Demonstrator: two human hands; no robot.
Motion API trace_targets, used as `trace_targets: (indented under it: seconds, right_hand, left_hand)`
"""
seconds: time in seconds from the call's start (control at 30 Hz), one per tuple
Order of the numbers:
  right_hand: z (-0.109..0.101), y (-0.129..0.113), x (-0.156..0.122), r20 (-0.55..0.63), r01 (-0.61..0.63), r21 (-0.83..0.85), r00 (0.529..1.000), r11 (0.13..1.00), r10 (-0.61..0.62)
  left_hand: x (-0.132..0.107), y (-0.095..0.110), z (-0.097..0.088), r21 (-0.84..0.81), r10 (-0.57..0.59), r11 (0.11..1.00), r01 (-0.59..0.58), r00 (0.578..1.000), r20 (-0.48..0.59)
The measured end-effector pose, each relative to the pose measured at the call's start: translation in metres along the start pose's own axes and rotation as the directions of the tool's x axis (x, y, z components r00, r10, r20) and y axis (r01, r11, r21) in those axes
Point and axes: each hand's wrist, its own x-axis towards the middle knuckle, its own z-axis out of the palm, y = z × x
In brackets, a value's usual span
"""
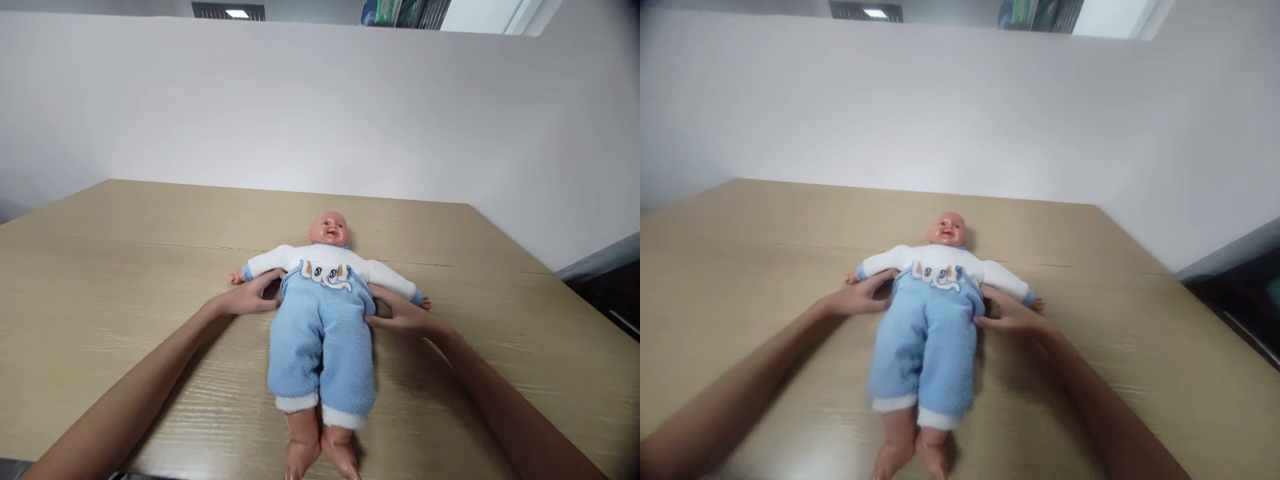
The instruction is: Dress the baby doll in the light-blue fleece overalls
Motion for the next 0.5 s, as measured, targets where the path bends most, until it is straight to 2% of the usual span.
trace_targets:
  seconds: [0.07, 0.17, 0.3, 0.33, 0.4, 0.5]
  right_hand:
    - [0.000, -0.005, -0.001, 0.023, 0.045, -0.079, 0.999, 0.996, -0.043]
    - [0.006, -0.002, 0.003, 0.033, 0.100, -0.161, 0.995, 0.982, -0.096]
    - [0.017, 0.012, 0.006, -0.053, 0.100, -0.039, 0.993, 0.994, -0.102]
    - [0.021, 0.015, 0.005, -0.065, 0.073, 0.024, 0.995, 0.997, -0.071]
    - [0.029, 0.019, 0.001, -0.093, -0.042, 0.226, 0.994, 0.973, 0.065]
    - [0.045, 0.021, -0.004, -0.151, -0.165, 0.542, 0.945, 0.824, 0.289]
  left_hand:
    - [-0.002, 0.000, -0.002, 0.049, -0.002, 0.999, 0.002, 1.000, 0.007]
    - [-0.001, -0.001, -0.001, 0.033, -0.020, 0.999, 0.022, 0.998, -0.054]
    - [0.002, 0.001, 0.003, -0.089, -0.032, 0.996, 0.026, 0.997, -0.068]
    - [0.003, 0.002, 0.004, -0.149, -0.031, 0.989, 0.021, 0.998, -0.063]
    - [0.003, 0.001, 0.007, -0.286, -0.031, 0.958, 0.010, 0.997, -0.069]
    - [0.002, -0.004, 0.015, -0.423, -0.052, 0.906, -0.010, 0.989, -0.136]
